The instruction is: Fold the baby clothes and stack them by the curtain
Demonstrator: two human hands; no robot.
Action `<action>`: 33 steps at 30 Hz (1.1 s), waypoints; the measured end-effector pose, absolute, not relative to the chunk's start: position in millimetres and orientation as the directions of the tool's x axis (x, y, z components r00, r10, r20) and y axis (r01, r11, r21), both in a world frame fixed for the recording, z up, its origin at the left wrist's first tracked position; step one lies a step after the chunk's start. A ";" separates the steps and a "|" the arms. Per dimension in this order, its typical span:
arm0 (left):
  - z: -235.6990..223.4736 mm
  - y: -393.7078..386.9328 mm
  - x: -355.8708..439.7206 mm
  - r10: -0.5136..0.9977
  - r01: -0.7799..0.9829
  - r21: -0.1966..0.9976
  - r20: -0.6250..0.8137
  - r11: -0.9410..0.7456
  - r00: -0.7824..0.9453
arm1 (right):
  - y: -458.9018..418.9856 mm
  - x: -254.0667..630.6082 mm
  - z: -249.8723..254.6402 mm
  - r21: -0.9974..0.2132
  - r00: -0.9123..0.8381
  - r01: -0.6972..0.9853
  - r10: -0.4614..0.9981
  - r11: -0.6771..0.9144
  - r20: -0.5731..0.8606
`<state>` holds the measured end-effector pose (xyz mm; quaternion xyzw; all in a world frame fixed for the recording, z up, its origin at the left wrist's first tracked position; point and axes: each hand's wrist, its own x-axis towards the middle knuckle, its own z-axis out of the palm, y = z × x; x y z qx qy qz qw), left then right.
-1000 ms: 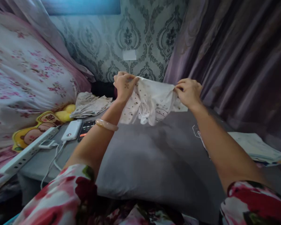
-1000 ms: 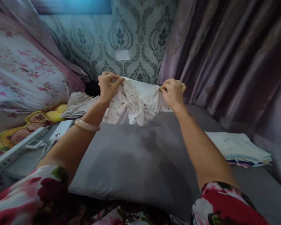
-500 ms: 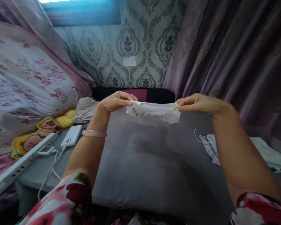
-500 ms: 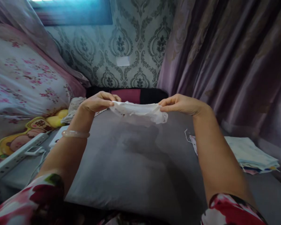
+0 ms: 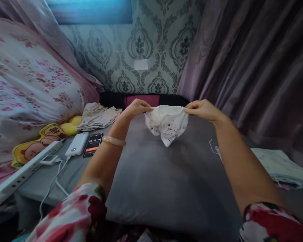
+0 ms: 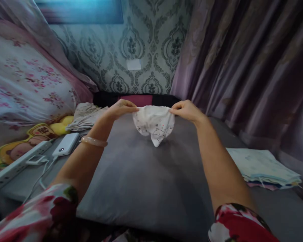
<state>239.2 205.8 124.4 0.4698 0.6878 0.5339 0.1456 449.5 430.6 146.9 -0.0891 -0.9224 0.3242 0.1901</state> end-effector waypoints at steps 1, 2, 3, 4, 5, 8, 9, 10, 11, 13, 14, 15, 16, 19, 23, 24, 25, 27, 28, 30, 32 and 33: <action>125.0 204.7 239.6 0.821 0.468 0.882 0.311 -0.061 -0.479 | 430.0 450.6 146.6 -0.671 -0.934 -0.006 0.235 0.742 0.268; 125.3 204.2 239.7 0.841 0.431 0.896 0.315 -0.110 -0.440 | 430.0 451.4 145.8 -0.716 -0.953 -0.044 0.185 0.696 0.239; 125.1 204.4 239.0 0.856 0.395 0.909 0.308 -0.136 -0.415 | 431.0 451.6 144.4 -0.756 -0.962 -0.059 0.164 0.652 0.217; 124.0 205.4 237.7 0.860 0.375 0.918 0.293 -0.130 -0.419 | 432.8 450.9 142.3 -0.780 -0.959 -0.051 0.186 0.623 0.212; 121.8 207.2 235.5 0.851 0.375 0.922 0.274 -0.100 -0.447 | 435.4 449.2 139.5 -0.795 -0.944 -0.033 0.242 0.606 0.223; 110.0 216.7 227.0 0.801 0.424 0.906 0.259 -0.008 -0.539 | 444.9 440.1 128.8 -0.814 -0.864 -0.003 0.409 0.581 0.295; 105.2 220.6 224.4 0.785 0.432 0.902 0.276 -0.012 -0.554 | 447.6 436.8 125.2 -0.816 -0.841 -0.010 0.437 0.577 0.319; 100.7 224.4 222.2 0.772 0.428 0.903 0.294 -0.032 -0.564 | 449.8 433.9 121.9 -0.818 -0.826 -0.020 0.452 0.574 0.337; 96.8 228.1 220.7 0.758 0.419 0.906 0.311 -0.055 -0.573 | 451.3 431.5 118.9 -0.819 -0.816 -0.028 0.460 0.573 0.349; 91.8 234.3 219.4 0.722 0.406 0.909 0.344 -0.095 -0.600 | 453.0 427.8 113.8 -0.813 -0.800 -0.037 0.471 0.581 0.373; 90.8 236.9 219.5 0.701 0.402 0.909 0.358 -0.111 -0.616 | 453.5 426.1 111.7 -0.807 -0.791 -0.042 0.474 0.589 0.387; 90.6 239.2 220.0 0.682 0.397 0.909 0.368 -0.123 -0.631 | 453.9 424.4 109.7 -0.799 -0.781 -0.045 0.477 0.599 0.402; 90.9 241.2 220.8 0.664 0.392 0.911 0.374 -0.130 -0.647 | 454.5 422.3 107.7 -0.789 -0.769 -0.046 0.483 0.612 0.419; 91.6 245.8 224.7 0.610 0.382 0.915 0.379 -0.133 -0.696 | 456.7 414.8 100.9 -0.757 -0.706 -0.053 0.512 0.651 0.490; 87.1 243.1 233.5 0.556 0.447 0.883 0.445 -0.143 -0.702 | 452.7 412.8 93.3 -0.712 -0.635 -0.073 0.517 0.699 0.573; 86.7 239.1 236.7 0.548 0.468 0.872 0.464 -0.143 -0.696 | 449.1 415.7 93.3 -0.712 -0.630 -0.077 0.519 0.698 0.577; 87.7 233.6 240.4 0.545 0.488 0.861 0.480 -0.142 -0.688 | 444.7 420.1 94.5 -0.720 -0.632 -0.082 0.522 0.690 0.572; 95.5 218.5 248.8 0.551 0.526 0.839 0.507 -0.139 -0.663 | 434.9 432.0 101.0 -0.752 -0.655 -0.098 0.526 0.652 0.542; 102.3 209.9 253.0 0.560 0.549 0.825 0.521 -0.137 -0.644 | 430.4 438.3 105.7 -0.769 -0.675 -0.106 0.522 0.631 0.521; 119.0 193.8 259.1 0.589 0.579 0.808 0.521 -0.107 -0.618 | 424.2 449.0 115.6 -0.801 -0.710 -0.114 0.516 0.588 0.479; 132.3 184.1 259.4 0.639 0.588 0.808 0.473 -0.041 -0.606 | 423.2 454.1 121.3 -0.834 -0.741 -0.093 0.522 0.544 0.422; 134.7 182.8 256.6 0.665 0.590 0.807 0.439 0.004 -0.604 | 424.6 453.9 120.7 -0.850 -0.758 -0.066 0.527 0.523 0.383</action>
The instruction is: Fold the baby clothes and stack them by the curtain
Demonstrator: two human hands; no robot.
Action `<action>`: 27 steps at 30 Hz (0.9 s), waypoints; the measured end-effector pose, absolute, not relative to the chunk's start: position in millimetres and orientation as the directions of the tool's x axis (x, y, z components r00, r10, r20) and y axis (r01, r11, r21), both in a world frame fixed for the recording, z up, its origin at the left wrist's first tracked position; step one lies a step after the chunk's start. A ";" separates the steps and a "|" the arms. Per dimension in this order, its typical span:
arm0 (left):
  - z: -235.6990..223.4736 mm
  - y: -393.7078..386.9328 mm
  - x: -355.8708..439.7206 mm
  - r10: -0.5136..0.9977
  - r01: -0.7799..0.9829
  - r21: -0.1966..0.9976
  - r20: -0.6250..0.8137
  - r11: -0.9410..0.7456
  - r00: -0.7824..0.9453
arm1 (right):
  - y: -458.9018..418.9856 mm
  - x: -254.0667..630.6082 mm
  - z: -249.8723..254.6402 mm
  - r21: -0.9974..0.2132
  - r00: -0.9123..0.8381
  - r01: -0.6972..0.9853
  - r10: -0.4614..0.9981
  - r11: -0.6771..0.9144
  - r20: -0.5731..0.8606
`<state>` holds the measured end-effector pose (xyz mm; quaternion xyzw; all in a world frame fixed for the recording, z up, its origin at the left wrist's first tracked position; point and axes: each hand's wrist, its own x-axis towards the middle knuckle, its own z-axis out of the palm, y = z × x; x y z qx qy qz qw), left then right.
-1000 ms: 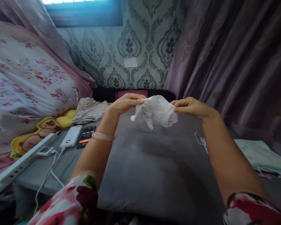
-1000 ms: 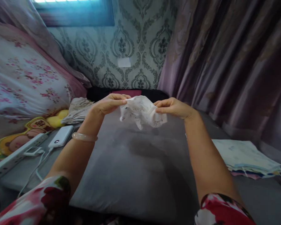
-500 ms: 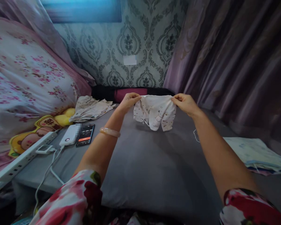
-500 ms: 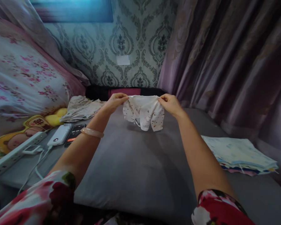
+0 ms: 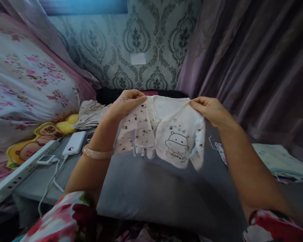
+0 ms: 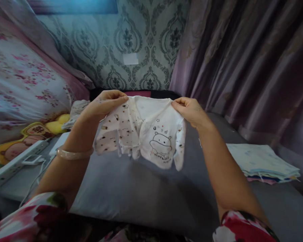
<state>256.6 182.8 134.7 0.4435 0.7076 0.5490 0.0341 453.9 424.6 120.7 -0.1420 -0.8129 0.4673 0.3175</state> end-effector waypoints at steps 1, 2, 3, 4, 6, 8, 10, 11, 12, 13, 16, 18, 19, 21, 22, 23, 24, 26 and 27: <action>133.0 184.2 251.9 0.692 0.593 0.804 0.398 0.053 -0.602 | 427.2 452.0 117.3 -0.862 -0.776 -0.027 0.533 0.506 0.337; 126.8 187.9 245.7 0.717 0.595 0.797 0.354 0.105 -0.600 | 430.5 448.4 110.6 -0.870 -0.795 0.021 0.535 0.493 0.284; 116.0 193.7 238.7 0.740 0.598 0.786 0.307 0.157 -0.598 | 434.4 443.6 100.6 -0.869 -0.814 0.075 0.534 0.489 0.230; 101.2 200.9 231.4 0.766 0.602 0.771 0.254 0.209 -0.591 | 438.5 437.8 87.6 -0.859 -0.830 0.133 0.530 0.494 0.176; 63.3 217.3 219.4 0.793 0.603 0.736 0.151 0.309 -0.591 | 446.3 425.1 54.8 -0.806 -0.849 0.244 0.521 0.539 0.092; 22.9 232.7 213.2 0.803 0.625 0.675 0.080 0.392 -0.591 | 452.4 413.5 18.3 -0.709 -0.838 0.321 0.537 0.628 0.096; -10.9 244.3 212.2 0.790 0.665 0.606 0.095 0.437 -0.606 | 455.8 405.8 -14.4 -0.613 -0.852 0.356 0.515 0.705 0.098; -23.7 248.4 212.7 0.784 0.686 0.569 0.112 0.454 -0.611 | 456.6 403.6 -27.5 -0.569 -0.860 0.359 0.499 0.740 0.107; -33.7 251.5 213.1 0.784 0.709 0.530 0.123 0.466 -0.608 | 456.8 402.6 -37.9 -0.526 -0.868 0.361 0.484 0.770 0.113; -41.1 253.6 213.1 0.788 0.729 0.495 0.135 0.472 -0.601 | 456.5 402.5 -45.6 -0.486 -0.874 0.366 0.473 0.794 0.114; -53.4 255.7 210.3 0.801 0.766 0.429 0.143 0.479 -0.581 | 454.1 405.5 -55.4 -0.378 -0.883 0.397 0.460 0.837 0.093; -58.8 255.7 207.2 0.800 0.765 0.418 0.132 0.490 -0.585 | 452.3 408.0 -55.6 -0.321 -0.891 0.406 0.449 0.856 0.071; -61.6 255.7 205.8 0.796 0.760 0.418 0.129 0.498 -0.592 | 451.8 408.9 -55.3 -0.298 -0.895 0.406 0.441 0.864 0.059; -67.7 256.3 203.5 0.783 0.747 0.429 0.133 0.508 -0.608 | 451.5 409.6 -54.9 -0.262 -0.903 0.406 0.429 0.875 0.033; -70.7 257.0 202.6 0.778 0.743 0.439 0.140 0.506 -0.612 | 451.8 409.3 -55.1 -0.245 -0.906 0.406 0.422 0.880 0.015; -73.4 257.9 201.8 0.777 0.741 0.447 0.146 0.500 -0.613 | 452.4 408.7 -55.6 -0.228 -0.911 0.402 0.413 0.887 0.000; -75.9 259.0 200.8 0.777 0.741 0.454 0.152 0.494 -0.611 | 453.3 407.6 -56.4 -0.210 -0.916 0.395 0.402 0.894 -0.010; -79.5 262.0 198.2 0.782 0.747 0.460 0.163 0.480 -0.602 | 455.4 404.2 -58.0 -0.171 -0.925 0.377 0.379 0.910 -0.022; -80.7 263.7 196.4 0.782 0.750 0.458 0.168 0.478 -0.600 | 456.7 402.1 -58.8 -0.150 -0.928 0.372 0.373 0.916 -0.025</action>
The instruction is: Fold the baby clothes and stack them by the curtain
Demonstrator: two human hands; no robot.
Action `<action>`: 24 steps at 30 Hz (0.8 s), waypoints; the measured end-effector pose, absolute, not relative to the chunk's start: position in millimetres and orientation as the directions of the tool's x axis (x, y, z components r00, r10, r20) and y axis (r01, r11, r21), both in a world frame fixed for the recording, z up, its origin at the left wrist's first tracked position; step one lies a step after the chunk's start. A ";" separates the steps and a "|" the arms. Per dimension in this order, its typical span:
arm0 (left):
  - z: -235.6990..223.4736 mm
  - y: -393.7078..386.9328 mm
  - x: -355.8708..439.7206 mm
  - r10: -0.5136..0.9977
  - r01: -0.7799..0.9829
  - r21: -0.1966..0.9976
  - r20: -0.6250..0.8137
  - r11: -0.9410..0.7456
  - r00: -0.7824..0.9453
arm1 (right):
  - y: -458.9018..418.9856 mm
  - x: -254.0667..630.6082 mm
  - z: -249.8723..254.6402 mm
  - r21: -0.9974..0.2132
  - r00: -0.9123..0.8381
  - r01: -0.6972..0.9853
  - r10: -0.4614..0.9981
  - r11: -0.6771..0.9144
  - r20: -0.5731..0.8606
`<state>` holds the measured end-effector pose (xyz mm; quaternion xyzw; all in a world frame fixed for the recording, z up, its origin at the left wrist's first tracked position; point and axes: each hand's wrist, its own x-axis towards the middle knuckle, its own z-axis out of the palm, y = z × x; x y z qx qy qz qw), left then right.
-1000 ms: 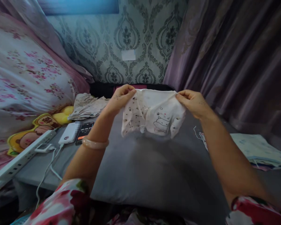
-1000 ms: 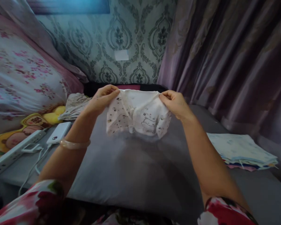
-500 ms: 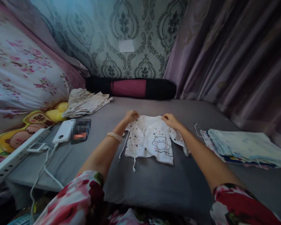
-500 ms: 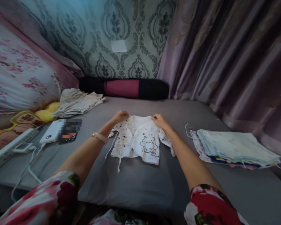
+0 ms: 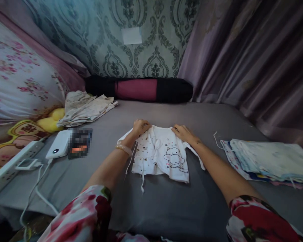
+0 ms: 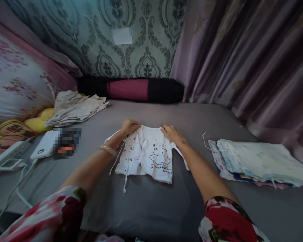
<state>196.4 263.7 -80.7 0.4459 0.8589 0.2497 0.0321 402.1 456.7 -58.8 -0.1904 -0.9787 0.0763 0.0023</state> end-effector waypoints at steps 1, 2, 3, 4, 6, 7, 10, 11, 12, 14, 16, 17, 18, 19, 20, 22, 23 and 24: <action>-81.6 265.7 194.3 0.779 0.751 0.451 0.172 0.482 -0.604 | 458.2 399.6 -59.6 -0.130 -0.928 0.372 0.372 0.919 -0.026; -82.2 267.7 191.9 0.772 0.750 0.442 0.177 0.492 -0.610 | 459.8 396.8 -60.2 -0.113 -0.927 0.375 0.375 0.920 -0.026; -82.8 269.8 189.1 0.765 0.749 0.430 0.180 0.504 -0.618 | 461.6 393.8 -60.7 -0.097 -0.925 0.380 0.379 0.920 -0.028; -83.2 272.0 186.1 0.761 0.750 0.416 0.183 0.514 -0.623 | 463.6 390.5 -61.1 -0.086 -0.923 0.384 0.383 0.919 -0.029; -84.1 276.6 179.2 0.759 0.756 0.390 0.187 0.525 -0.624 | 468.1 383.4 -61.9 -0.075 -0.920 0.392 0.392 0.917 -0.026; -84.6 278.9 175.4 0.763 0.763 0.379 0.190 0.523 -0.618 | 470.5 379.7 -62.3 -0.072 -0.918 0.397 0.397 0.915 -0.024; -86.3 286.1 163.5 0.770 0.781 0.353 0.210 0.515 -0.603 | 478.3 367.8 -63.3 -0.069 -0.914 0.406 0.405 0.911 -0.026; -86.8 288.5 159.6 0.772 0.786 0.348 0.217 0.511 -0.598 | 481.1 363.8 -63.5 -0.069 -0.914 0.407 0.406 0.911 -0.029; -87.3 291.1 155.8 0.774 0.791 0.344 0.224 0.506 -0.592 | 483.8 359.9 -63.5 -0.067 -0.913 0.408 0.406 0.911 -0.034; -87.7 296.4 149.2 0.778 0.799 0.335 0.233 0.499 -0.584 | 489.4 352.5 -63.4 -0.063 -0.912 0.411 0.409 0.909 -0.039; -87.7 302.3 143.7 0.781 0.806 0.323 0.242 0.496 -0.577 | 495.1 345.6 -63.1 -0.058 -0.913 0.408 0.406 0.911 -0.036; -87.6 305.4 141.2 0.780 0.808 0.316 0.245 0.497 -0.575 | 497.8 342.4 -63.0 -0.055 -0.915 0.403 0.402 0.914 -0.031; -87.6 308.5 138.9 0.778 0.809 0.310 0.248 0.500 -0.577 | 500.6 339.4 -63.1 -0.050 -0.918 0.398 0.397 0.916 -0.028; -87.7 311.8 136.6 0.775 0.807 0.305 0.251 0.505 -0.580 | 503.3 336.6 -63.3 -0.045 -0.920 0.392 0.391 0.919 -0.024; -88.0 315.0 134.4 0.772 0.805 0.303 0.251 0.510 -0.584 | 505.9 334.0 -63.7 -0.037 -0.921 0.389 0.388 0.921 -0.021; -89.0 321.2 130.0 0.763 0.797 0.301 0.251 0.524 -0.596 | 510.8 329.3 -64.8 -0.024 -0.922 0.386 0.386 0.922 -0.013; -89.7 323.9 128.1 0.758 0.794 0.300 0.252 0.529 -0.601 | 513.1 327.3 -65.4 -0.022 -0.923 0.386 0.385 0.922 -0.011; -90.2 326.4 126.6 0.758 0.793 0.300 0.251 0.530 -0.602 | 515.2 325.5 -65.9 -0.024 -0.923 0.385 0.385 0.923 -0.009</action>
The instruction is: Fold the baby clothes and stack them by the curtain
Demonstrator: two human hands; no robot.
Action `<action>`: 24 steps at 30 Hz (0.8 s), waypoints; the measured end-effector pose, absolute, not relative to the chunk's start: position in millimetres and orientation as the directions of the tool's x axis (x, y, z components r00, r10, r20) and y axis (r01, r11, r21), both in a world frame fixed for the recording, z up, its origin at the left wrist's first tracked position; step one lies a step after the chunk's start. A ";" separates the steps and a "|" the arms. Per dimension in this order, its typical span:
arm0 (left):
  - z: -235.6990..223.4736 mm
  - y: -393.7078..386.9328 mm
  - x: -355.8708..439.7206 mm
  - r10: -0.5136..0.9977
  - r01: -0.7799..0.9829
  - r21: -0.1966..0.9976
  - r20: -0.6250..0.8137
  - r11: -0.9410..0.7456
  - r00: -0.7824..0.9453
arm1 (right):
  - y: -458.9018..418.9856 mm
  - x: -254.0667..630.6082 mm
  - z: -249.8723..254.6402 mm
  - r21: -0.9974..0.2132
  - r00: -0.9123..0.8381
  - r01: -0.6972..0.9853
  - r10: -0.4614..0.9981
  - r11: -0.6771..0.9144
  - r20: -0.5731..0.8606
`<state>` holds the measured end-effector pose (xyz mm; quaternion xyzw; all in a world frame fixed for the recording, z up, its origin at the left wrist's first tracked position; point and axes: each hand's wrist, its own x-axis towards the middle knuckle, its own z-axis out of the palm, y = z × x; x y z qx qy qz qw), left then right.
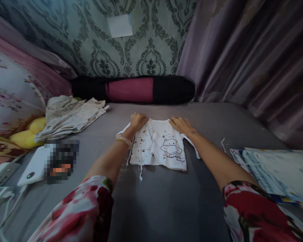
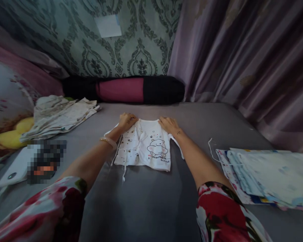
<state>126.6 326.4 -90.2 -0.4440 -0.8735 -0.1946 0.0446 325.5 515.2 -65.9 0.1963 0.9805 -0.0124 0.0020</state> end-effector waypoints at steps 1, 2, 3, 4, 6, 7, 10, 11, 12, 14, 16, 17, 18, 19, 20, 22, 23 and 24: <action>-90.5 328.5 125.8 0.761 0.793 0.301 0.244 0.529 -0.601 | 517.0 323.9 -66.3 -0.029 -0.922 0.387 0.387 0.922 -0.008; -90.2 330.2 125.9 0.764 0.791 0.302 0.233 0.532 -0.602 | 518.3 322.6 -66.3 -0.037 -0.920 0.392 0.392 0.919 -0.010; -89.2 331.4 127.0 0.763 0.786 0.299 0.218 0.541 -0.608 | 519.0 321.7 -66.0 -0.047 -0.916 0.402 0.402 0.914 -0.015; -87.4 332.0 129.3 0.756 0.778 0.289 0.210 0.558 -0.621 | 518.8 321.1 -65.1 -0.054 -0.908 0.419 0.419 0.906 -0.020; -81.7 331.7 137.5 0.726 0.760 0.244 0.227 0.603 -0.649 | 514.7 321.4 -62.3 -0.054 -0.889 0.457 0.457 0.888 -0.006; -78.4 330.7 143.0 0.715 0.757 0.214 0.249 0.617 -0.653 | 510.5 322.4 -60.6 -0.051 -0.884 0.466 0.467 0.883 0.008; -71.7 325.4 161.8 0.765 0.805 0.151 0.251 0.574 -0.593 | 489.7 327.6 -58.7 -0.078 -0.908 0.416 0.419 0.906 0.018; -72.0 323.4 167.8 0.802 0.831 0.148 0.216 0.537 -0.557 | 481.3 329.5 -60.0 -0.102 -0.921 0.387 0.389 0.916 0.001; -73.9 321.8 173.2 0.834 0.852 0.150 0.178 0.502 -0.522 | 473.1 331.0 -62.4 -0.125 -0.931 0.363 0.365 0.923 -0.011; -82.2 319.8 182.0 0.871 0.877 0.154 0.125 0.456 -0.475 | 459.9 332.5 -69.9 -0.163 -0.928 0.372 0.370 0.914 -0.041; -93.7 319.4 188.2 0.866 0.870 0.147 0.110 0.471 -0.487 | 452.9 331.9 -79.0 -0.184 -0.910 0.414 0.409 0.892 -0.064; -99.4 319.6 190.5 0.855 0.859 0.140 0.108 0.492 -0.508 | 451.7 331.0 -83.3 -0.189 -0.902 0.431 0.427 0.882 -0.066; -104.7 319.8 192.2 0.844 0.848 0.133 0.105 0.512 -0.526 | 451.7 330.0 -87.2 -0.190 -0.896 0.442 0.439 0.877 -0.061; -109.1 319.9 193.4 0.836 0.841 0.127 0.104 0.526 -0.538 | 452.4 329.0 -90.3 -0.187 -0.894 0.446 0.445 0.875 -0.050; -112.6 320.0 194.1 0.832 0.838 0.123 0.107 0.532 -0.544 | 453.5 328.1 -92.6 -0.184 -0.894 0.445 0.447 0.876 -0.037; -116.9 319.6 194.5 0.833 0.840 0.118 0.120 0.529 -0.541 | 455.2 327.5 -95.3 -0.184 -0.894 0.444 0.448 0.877 -0.022; -117.8 319.4 194.4 0.832 0.841 0.120 0.127 0.528 -0.540 | 455.6 327.7 -95.8 -0.186 -0.894 0.443 0.447 0.877 -0.021; -117.9 319.2 194.1 0.831 0.841 0.124 0.131 0.527 -0.541 | 455.6 328.2 -96.0 -0.189 -0.894 0.443 0.448 0.876 -0.020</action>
